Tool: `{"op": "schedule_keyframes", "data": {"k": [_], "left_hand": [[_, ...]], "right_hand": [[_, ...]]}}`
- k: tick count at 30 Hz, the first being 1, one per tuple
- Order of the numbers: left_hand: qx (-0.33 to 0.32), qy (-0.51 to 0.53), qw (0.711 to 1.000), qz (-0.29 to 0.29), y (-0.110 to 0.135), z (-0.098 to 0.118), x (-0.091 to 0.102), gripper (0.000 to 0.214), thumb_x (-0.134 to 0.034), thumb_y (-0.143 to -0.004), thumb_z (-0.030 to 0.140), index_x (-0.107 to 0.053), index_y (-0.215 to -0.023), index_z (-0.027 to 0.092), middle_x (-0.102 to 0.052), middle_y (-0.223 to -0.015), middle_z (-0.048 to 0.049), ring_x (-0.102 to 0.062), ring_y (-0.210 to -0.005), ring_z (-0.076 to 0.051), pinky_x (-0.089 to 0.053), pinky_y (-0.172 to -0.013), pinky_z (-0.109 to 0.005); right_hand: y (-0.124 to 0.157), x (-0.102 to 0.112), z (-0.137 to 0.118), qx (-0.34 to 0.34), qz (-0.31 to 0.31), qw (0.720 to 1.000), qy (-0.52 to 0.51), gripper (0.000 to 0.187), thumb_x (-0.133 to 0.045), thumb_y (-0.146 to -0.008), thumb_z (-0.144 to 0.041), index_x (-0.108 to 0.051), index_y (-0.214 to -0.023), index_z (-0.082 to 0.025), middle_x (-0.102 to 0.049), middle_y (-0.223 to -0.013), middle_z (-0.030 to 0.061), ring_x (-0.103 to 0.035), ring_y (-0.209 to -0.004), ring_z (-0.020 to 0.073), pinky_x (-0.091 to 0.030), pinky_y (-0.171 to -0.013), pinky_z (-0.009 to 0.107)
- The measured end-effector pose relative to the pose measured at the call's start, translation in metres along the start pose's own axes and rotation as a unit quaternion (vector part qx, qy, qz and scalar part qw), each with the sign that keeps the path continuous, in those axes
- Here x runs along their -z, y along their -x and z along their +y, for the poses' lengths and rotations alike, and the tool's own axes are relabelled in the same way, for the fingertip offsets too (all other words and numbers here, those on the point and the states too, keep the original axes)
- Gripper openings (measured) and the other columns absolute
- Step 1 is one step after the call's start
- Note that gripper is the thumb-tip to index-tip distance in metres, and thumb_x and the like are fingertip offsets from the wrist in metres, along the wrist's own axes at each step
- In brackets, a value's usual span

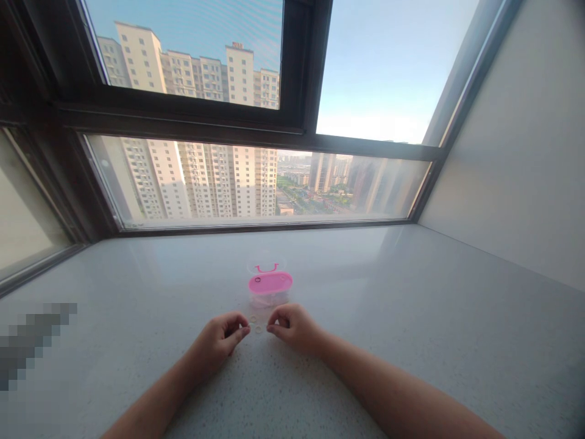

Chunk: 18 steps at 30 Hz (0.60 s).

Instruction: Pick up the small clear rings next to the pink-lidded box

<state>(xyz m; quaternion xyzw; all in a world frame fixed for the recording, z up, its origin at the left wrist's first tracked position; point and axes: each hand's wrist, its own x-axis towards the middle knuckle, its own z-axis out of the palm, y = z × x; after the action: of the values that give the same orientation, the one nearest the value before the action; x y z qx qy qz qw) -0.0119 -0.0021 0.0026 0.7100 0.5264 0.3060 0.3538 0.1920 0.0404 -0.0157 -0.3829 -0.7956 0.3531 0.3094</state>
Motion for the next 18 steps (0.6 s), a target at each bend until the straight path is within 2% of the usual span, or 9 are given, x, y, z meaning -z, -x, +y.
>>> {"op": "schedule_keyframes", "data": {"k": [18], "left_hand": [[0.006, 0.002, 1.0, 0.002, 0.0003, 0.0007, -0.0006, 0.029, -0.046, -0.079, 0.043, -0.056, -0.074, 0.015, -0.034, -0.05, 0.007, -0.034, -0.047, -0.01, -0.027, -0.046, -0.019]], "right_hand": [[-0.0009, -0.0015, 0.0037, 0.011, -0.001, 1.0, 0.007, 0.01, -0.06, -0.069, -0.021, -0.065, -0.071, -0.013, -0.032, -0.048, -0.0071, -0.027, -0.046, 0.0057, -0.02, -0.043, 0.019]]}}
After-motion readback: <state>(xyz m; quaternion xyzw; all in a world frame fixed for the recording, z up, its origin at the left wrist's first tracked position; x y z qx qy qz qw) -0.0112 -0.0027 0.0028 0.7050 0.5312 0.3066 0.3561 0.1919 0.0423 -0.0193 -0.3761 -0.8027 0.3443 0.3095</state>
